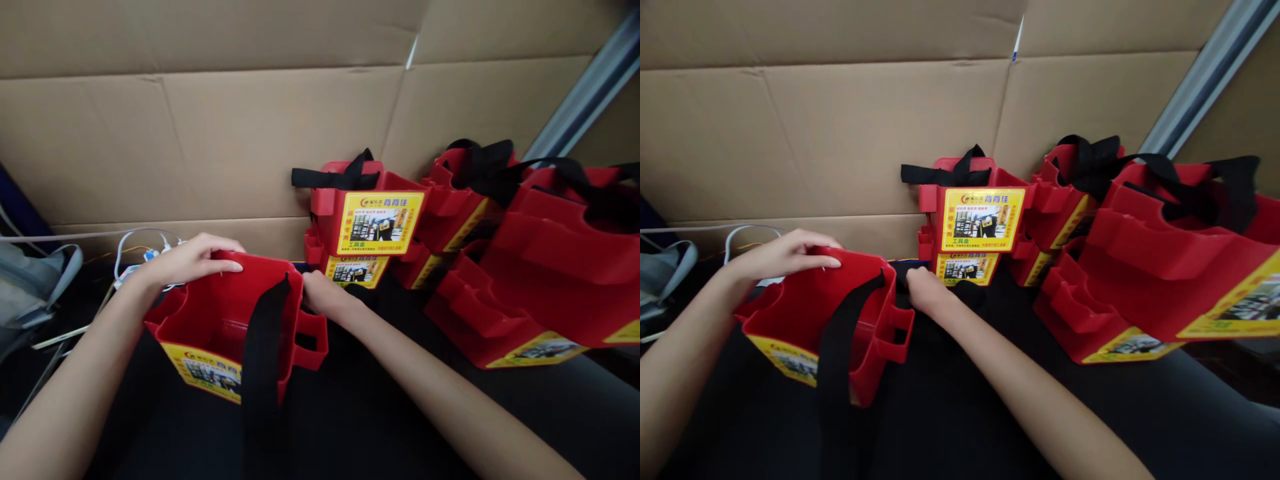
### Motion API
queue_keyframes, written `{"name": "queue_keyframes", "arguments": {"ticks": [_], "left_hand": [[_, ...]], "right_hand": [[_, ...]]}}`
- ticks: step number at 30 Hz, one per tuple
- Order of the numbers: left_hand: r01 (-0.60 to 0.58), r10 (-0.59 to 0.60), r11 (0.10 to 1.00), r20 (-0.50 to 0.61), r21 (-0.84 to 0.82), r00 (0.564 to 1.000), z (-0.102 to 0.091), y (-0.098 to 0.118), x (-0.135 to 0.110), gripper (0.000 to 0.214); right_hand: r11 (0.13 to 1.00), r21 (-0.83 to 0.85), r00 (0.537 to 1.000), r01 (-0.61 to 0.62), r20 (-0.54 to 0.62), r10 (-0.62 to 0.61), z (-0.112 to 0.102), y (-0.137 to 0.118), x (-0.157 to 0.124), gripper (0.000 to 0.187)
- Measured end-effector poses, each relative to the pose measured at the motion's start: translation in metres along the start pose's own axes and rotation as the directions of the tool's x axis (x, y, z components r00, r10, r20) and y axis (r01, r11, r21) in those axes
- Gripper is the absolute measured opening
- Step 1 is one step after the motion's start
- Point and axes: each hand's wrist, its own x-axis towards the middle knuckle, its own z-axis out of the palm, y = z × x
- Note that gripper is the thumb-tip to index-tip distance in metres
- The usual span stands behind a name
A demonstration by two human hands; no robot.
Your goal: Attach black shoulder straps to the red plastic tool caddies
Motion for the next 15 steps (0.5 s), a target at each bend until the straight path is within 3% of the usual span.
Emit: {"name": "queue_keyframes", "arguments": {"ticks": [3,5,7,10,15], "left_hand": [[0.007,-0.007,0.999,0.003,-0.031,1.0,0.001,0.0,0.0,0.022],[0.009,-0.008,0.999,0.008,-0.048,1.0,0.001,0.0,0.0,0.022],[0.015,-0.014,0.998,0.018,-0.054,1.0,0.001,-0.001,0.0,0.022],[0.023,-0.022,0.998,0.02,-0.051,1.0,0.0,-0.002,0.0,0.023],[0.021,-0.021,1.0,0.011,-0.018,1.0,-0.001,-0.002,0.0,0.024]], "right_hand": [[0.981,0.078,0.98,0.177,0.083,-0.184,-0.012,-0.009,-0.009,0.04],[0.908,0.205,0.928,0.365,0.002,-0.374,-0.025,-0.013,-0.012,0.053],[0.853,0.255,0.89,0.455,-0.09,-0.447,-0.033,-0.011,-0.01,0.043],[0.926,0.163,0.941,0.339,-0.079,-0.33,-0.026,-0.003,-0.002,0.021],[0.999,0.016,0.997,0.033,-0.075,-0.032,0.014,0.015,0.008,0.014]]}}
